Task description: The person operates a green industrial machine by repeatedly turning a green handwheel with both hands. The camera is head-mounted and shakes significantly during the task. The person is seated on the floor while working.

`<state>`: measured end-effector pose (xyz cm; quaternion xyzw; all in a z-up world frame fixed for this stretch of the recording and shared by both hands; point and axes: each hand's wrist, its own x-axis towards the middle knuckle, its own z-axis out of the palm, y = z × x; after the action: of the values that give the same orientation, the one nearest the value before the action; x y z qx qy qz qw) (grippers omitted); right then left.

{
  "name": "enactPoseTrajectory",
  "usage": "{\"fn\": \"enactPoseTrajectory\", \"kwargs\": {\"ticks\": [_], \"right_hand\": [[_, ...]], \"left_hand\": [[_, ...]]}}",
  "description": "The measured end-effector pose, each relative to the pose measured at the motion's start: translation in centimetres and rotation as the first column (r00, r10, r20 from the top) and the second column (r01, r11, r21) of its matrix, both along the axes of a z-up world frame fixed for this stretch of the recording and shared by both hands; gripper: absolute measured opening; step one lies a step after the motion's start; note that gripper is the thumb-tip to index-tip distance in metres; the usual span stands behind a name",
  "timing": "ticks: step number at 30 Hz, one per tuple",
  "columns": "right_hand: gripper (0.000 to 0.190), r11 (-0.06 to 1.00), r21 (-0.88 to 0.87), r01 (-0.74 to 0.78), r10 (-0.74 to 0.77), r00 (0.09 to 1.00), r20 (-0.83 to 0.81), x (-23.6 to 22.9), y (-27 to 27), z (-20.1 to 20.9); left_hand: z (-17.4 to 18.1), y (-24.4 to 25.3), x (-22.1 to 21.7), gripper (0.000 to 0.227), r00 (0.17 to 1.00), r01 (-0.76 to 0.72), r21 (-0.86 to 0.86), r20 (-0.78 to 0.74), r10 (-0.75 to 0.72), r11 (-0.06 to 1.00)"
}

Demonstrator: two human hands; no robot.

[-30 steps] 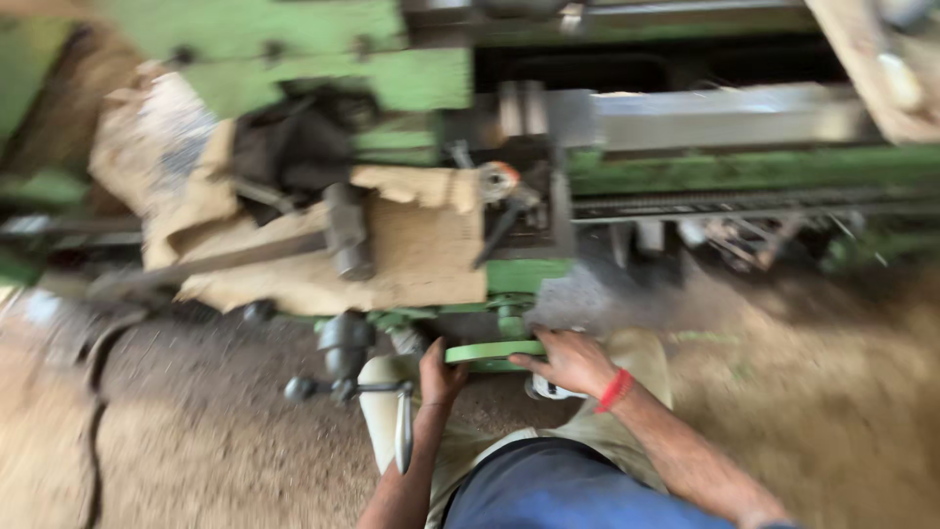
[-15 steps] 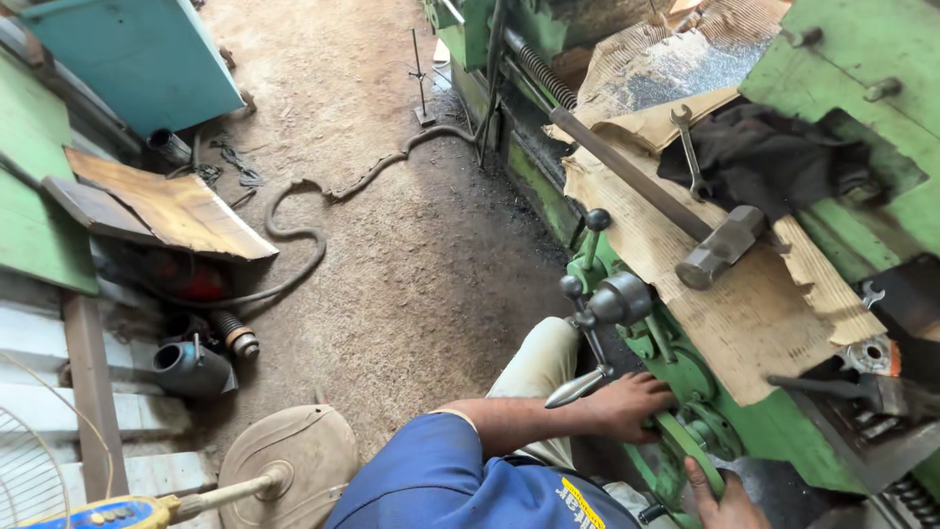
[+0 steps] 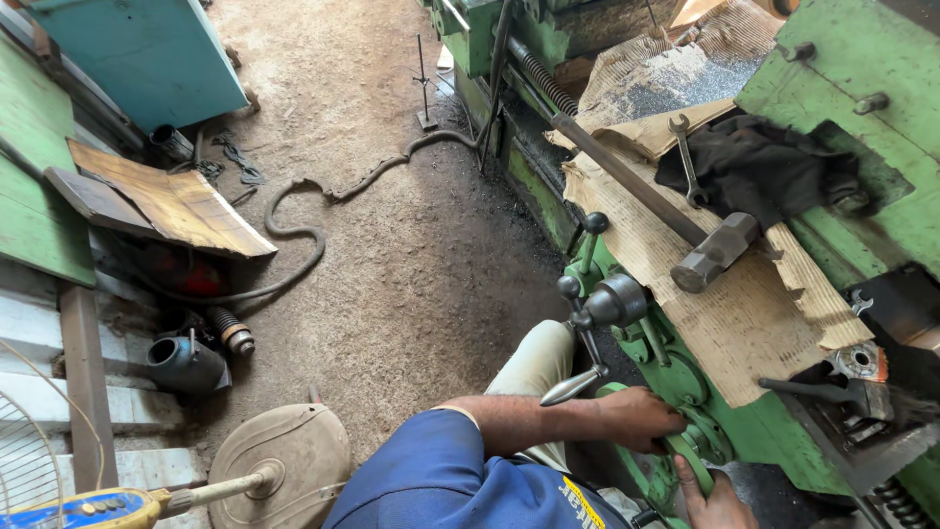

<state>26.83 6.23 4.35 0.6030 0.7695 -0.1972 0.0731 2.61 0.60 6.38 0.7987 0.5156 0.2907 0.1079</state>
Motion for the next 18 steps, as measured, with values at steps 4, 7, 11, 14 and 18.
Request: {"fn": "enactPoseTrajectory", "kwargs": {"ticks": [4,7,11,14,18], "right_hand": [[0.091,0.994,-0.11,0.02,-0.008,0.994,0.112,-0.6,-0.6,3.0],[0.083,0.992,-0.119,-0.043,0.042,0.999,-0.015,0.0,-1.6,4.9],[0.071,0.994,0.034,-0.102,0.108,0.951,-0.289,1.4,-3.5,5.8],[0.068,0.999,-0.031,-0.044,0.031,0.941,-0.338,2.2,-4.2,5.9],[0.072,0.986,0.123,-0.11,0.153,0.886,-0.437,2.6,-4.8,5.8]], "left_hand": [[-0.5,0.3,-0.5,0.04,0.999,0.031,0.023,0.024,-0.032,0.999],[-0.4,0.3,-0.8,0.043,0.998,0.036,0.081,0.043,-0.04,0.996],[-0.7,0.4,-1.1,0.038,0.998,0.054,-0.052,0.025,-0.053,0.997],[-1.5,1.1,-1.2,0.043,0.994,0.099,-0.074,0.044,-0.096,0.992],[-2.7,1.7,-1.3,0.042,0.994,0.104,-0.082,0.042,-0.101,0.991]]}}
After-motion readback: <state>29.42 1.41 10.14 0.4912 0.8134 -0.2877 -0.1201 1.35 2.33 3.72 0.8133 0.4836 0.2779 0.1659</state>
